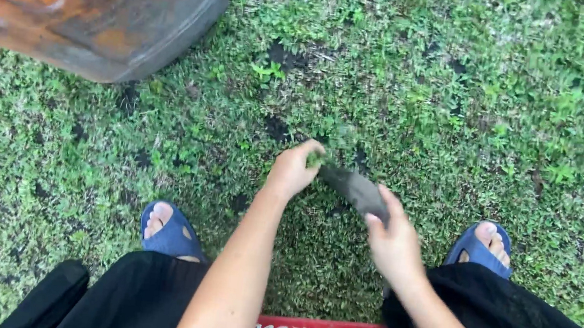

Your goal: Pulling weeds from the ground by hand and using a small sickle-like tool, then placing them into an orange container.

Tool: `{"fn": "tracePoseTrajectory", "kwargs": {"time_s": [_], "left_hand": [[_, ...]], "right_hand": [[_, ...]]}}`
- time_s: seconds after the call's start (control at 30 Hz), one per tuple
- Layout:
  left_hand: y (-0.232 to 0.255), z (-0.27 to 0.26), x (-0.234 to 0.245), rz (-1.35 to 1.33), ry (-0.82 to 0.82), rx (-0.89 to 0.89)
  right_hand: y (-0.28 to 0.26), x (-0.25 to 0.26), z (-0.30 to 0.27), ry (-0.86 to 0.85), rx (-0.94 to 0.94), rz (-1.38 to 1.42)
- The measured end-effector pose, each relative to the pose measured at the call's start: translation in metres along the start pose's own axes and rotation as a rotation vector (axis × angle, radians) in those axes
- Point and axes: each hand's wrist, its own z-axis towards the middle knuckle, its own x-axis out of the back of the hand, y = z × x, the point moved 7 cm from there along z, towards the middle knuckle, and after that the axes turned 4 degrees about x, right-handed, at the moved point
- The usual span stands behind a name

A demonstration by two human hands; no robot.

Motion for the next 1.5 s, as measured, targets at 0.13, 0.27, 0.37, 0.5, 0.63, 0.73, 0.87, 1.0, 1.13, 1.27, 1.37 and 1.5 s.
{"fn": "tracePoseTrajectory", "kwargs": {"time_s": [0.13, 0.27, 0.37, 0.5, 0.63, 0.73, 0.87, 1.0, 1.13, 1.27, 1.37, 1.5], "left_hand": [[0.000, -0.006, -0.019, 0.119, -0.060, -0.348], [-0.005, -0.003, -0.020, 0.186, 0.095, -0.251], [-0.017, 0.003, -0.022, 0.001, 0.152, -0.206], [-0.049, 0.030, -0.028, -0.397, 0.240, -0.048], [-0.019, 0.022, -0.008, -0.450, 0.236, -0.119], [0.019, 0.002, 0.006, 0.053, 0.137, -0.127], [0.010, 0.008, -0.011, 0.231, 0.282, -0.331], [0.003, 0.006, -0.001, 0.070, 0.403, -0.229], [-0.006, 0.016, 0.013, -0.198, 0.461, -0.078], [0.012, 0.033, 0.004, -0.118, 0.365, -0.222], [0.056, 0.023, 0.013, -0.027, 0.272, -0.363], [0.061, 0.029, 0.012, 0.077, 0.234, -0.296]], "right_hand": [[-0.008, 0.040, 0.003, -0.070, -0.355, 0.035], [-0.008, 0.048, 0.012, -0.072, -0.609, 0.320], [-0.022, 0.052, 0.014, -0.109, -0.674, 0.348], [-0.021, 0.053, 0.013, -0.123, -0.731, 0.397], [-0.010, 0.059, 0.012, -0.131, -0.725, 0.438], [-0.005, 0.063, 0.013, -0.119, -0.740, 0.472], [-0.009, 0.064, 0.017, -0.114, -0.726, 0.484], [-0.012, 0.065, 0.021, -0.115, -0.742, 0.484], [-0.005, 0.065, 0.022, -0.117, -0.732, 0.515], [-0.001, 0.063, 0.025, -0.123, -0.701, 0.540], [-0.004, 0.064, 0.026, -0.126, -0.707, 0.526], [-0.005, 0.067, 0.027, -0.134, -0.712, 0.487]]}}
